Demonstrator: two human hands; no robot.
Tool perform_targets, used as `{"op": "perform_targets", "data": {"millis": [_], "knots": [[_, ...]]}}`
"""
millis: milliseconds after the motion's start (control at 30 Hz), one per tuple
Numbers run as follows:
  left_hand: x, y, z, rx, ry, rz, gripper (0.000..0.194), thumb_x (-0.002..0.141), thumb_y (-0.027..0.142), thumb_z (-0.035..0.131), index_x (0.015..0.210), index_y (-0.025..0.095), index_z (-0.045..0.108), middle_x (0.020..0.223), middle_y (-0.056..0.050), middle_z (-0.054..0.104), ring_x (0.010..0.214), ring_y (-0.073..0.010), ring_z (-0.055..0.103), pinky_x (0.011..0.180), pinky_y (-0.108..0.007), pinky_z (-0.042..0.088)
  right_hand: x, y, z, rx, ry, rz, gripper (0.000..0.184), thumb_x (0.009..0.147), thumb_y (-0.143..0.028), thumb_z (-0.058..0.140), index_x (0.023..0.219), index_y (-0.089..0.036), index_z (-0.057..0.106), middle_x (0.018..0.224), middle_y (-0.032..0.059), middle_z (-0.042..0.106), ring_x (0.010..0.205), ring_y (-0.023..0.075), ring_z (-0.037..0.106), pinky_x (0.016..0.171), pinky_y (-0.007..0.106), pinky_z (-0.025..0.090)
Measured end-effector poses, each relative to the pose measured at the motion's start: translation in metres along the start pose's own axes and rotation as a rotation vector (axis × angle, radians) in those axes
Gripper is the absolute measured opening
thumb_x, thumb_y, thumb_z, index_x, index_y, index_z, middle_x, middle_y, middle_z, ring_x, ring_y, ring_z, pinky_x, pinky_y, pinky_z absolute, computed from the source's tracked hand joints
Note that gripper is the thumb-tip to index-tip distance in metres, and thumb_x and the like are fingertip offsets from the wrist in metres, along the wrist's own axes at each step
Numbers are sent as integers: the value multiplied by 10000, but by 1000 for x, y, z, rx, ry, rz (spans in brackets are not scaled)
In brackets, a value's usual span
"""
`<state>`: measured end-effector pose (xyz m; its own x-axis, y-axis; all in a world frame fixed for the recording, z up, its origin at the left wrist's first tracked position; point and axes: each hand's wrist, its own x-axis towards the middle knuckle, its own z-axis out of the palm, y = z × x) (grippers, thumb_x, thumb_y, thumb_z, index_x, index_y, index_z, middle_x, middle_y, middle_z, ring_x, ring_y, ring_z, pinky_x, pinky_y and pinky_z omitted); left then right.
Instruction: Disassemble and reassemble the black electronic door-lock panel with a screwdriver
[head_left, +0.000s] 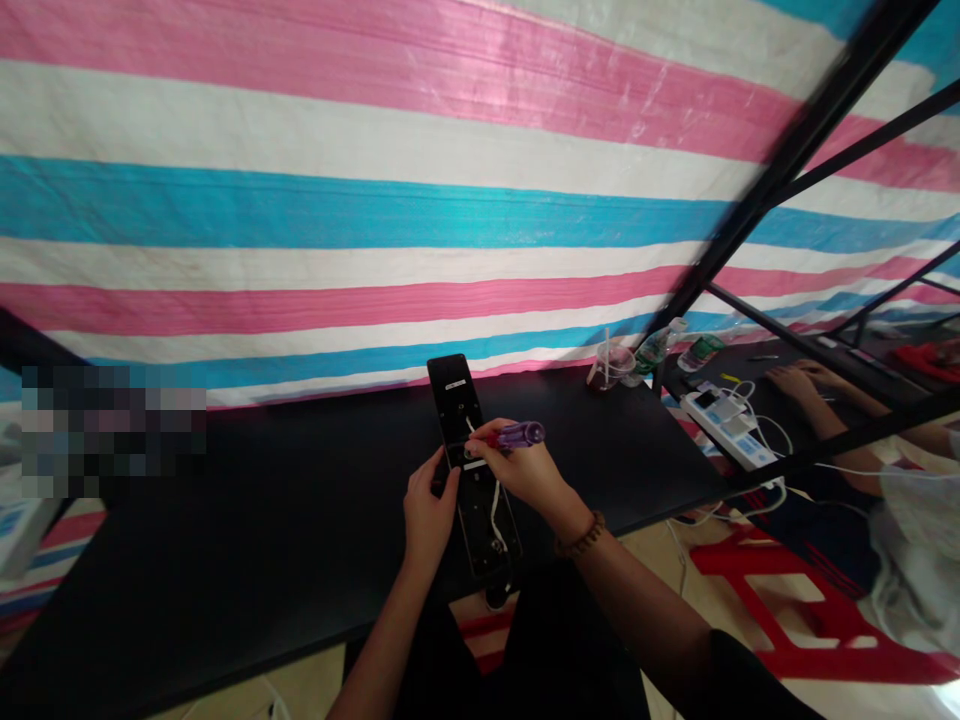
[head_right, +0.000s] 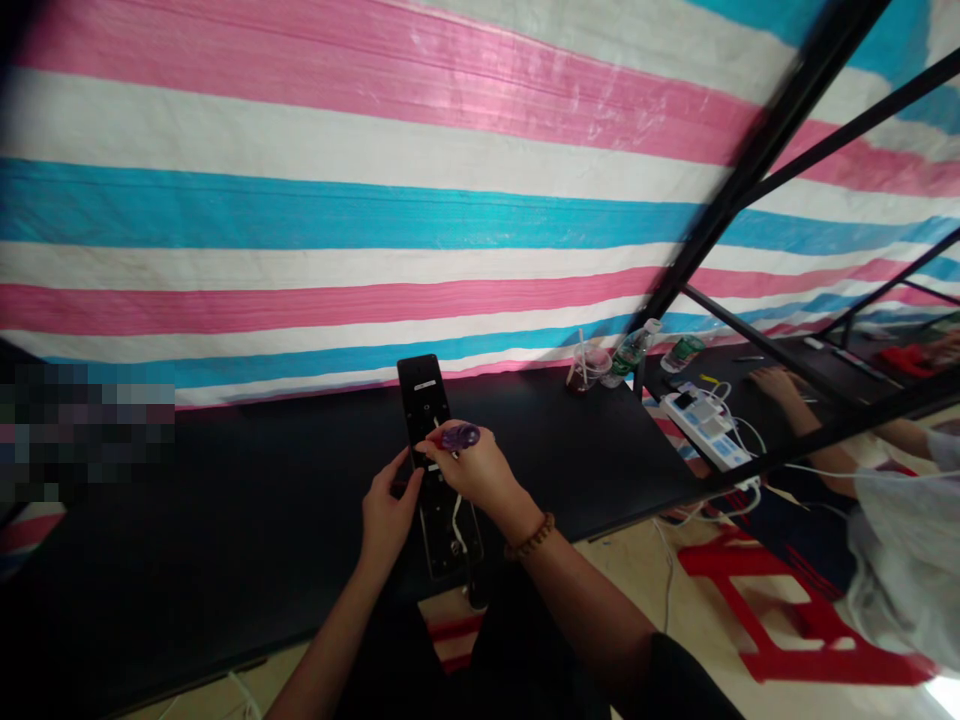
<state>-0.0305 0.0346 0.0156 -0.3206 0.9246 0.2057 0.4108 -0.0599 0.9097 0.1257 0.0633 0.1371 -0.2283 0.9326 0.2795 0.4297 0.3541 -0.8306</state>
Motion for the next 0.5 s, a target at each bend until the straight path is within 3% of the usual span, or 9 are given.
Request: {"op": "perform_targets", "data": {"millis": [500], "knots": [[1,1,-1,-5,3,7,444,858,410,612,1237,185,666,1200,-128,698,1110,-276,648,873,-407,552,-9,11,5,2,42,-5,109,870,-340,680,878,-238,716,863,12,737,823,173,706,811,295,530]]}}
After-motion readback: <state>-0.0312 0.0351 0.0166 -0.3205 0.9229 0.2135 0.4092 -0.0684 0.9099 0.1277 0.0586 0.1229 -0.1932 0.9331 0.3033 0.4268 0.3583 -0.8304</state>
